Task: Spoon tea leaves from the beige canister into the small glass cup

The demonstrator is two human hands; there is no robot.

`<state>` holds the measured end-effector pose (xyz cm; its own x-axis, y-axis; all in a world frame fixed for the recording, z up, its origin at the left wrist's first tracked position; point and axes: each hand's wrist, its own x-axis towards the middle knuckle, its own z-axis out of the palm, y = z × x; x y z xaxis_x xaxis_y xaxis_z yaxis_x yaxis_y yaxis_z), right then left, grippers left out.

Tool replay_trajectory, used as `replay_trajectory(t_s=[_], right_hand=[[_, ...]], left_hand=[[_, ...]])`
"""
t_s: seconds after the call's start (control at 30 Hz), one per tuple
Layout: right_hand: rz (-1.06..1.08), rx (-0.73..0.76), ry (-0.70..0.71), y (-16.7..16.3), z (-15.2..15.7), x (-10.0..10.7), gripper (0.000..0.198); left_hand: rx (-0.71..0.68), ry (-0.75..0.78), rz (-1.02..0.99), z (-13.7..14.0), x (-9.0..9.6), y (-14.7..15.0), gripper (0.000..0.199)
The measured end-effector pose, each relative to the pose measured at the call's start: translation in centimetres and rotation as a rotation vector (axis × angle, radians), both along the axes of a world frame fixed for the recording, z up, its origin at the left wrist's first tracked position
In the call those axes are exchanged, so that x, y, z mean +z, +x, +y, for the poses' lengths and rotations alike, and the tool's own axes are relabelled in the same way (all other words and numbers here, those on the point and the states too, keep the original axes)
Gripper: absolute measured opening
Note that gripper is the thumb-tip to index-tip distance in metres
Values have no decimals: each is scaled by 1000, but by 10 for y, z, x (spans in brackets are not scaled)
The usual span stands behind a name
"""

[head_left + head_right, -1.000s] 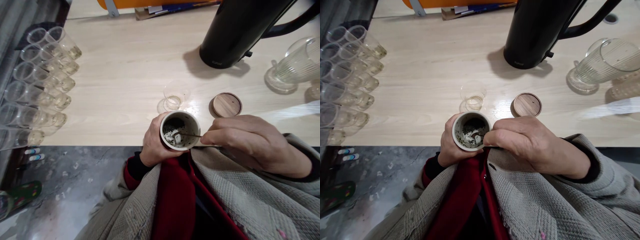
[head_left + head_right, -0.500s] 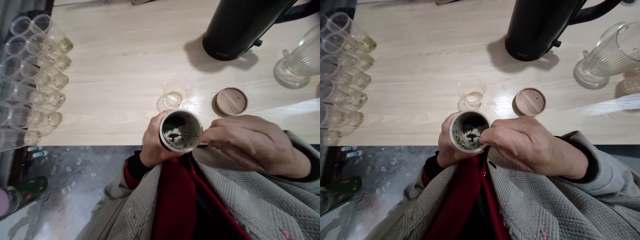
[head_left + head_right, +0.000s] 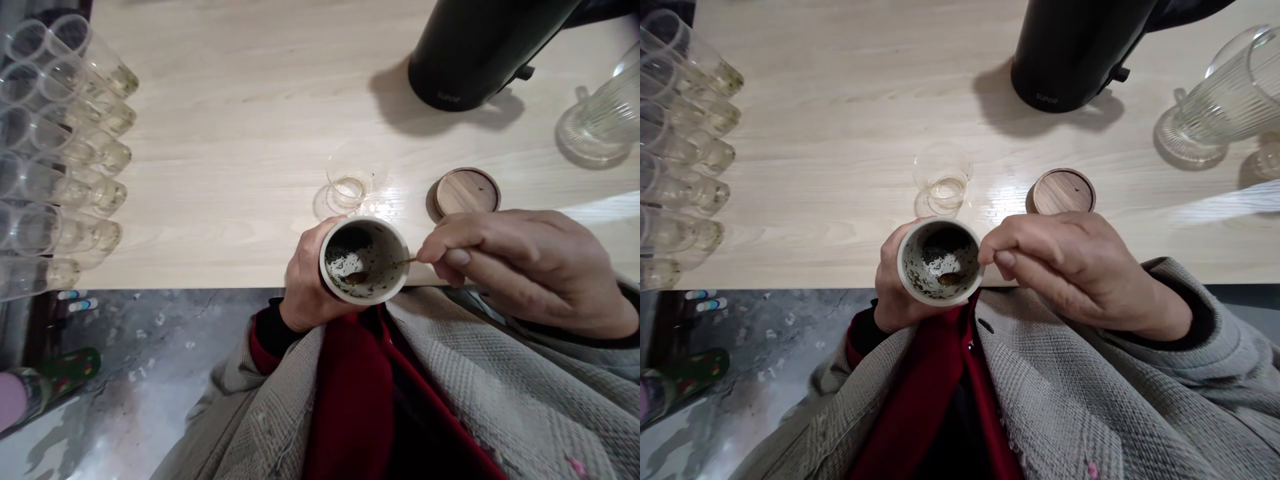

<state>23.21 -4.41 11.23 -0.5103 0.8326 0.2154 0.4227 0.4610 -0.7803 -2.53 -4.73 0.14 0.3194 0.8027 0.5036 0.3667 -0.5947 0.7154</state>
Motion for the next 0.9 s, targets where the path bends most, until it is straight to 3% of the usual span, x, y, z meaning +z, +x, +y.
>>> replay_trajectory(t_s=[0.1,0.23,0.5,0.63,0.77,0.83,0.9], right_hand=[[270,-187,-164,-2,0,-12,15],[624,-318,-353,-3,8,-29,9],[788,-396,-355,-1,20,-36,6],[876,-466,-218,2,27,-25,3],[898,-642,121,-6,30,-8,11],[832,-714,334,-14,29,-7,17],[597,-665,439,-19,28,-12,18]], left_hand=[[-29,-39,-8,0,1,-2,114],[-47,-85,-32,1,2,-3,110],[-23,-63,-63,0,4,0,109],[-23,-18,-35,1,2,-1,109],[-5,-1,-23,2,0,-1,108],[-3,0,-26,2,0,-1,108],[-5,-7,-20,2,0,-1,107]])
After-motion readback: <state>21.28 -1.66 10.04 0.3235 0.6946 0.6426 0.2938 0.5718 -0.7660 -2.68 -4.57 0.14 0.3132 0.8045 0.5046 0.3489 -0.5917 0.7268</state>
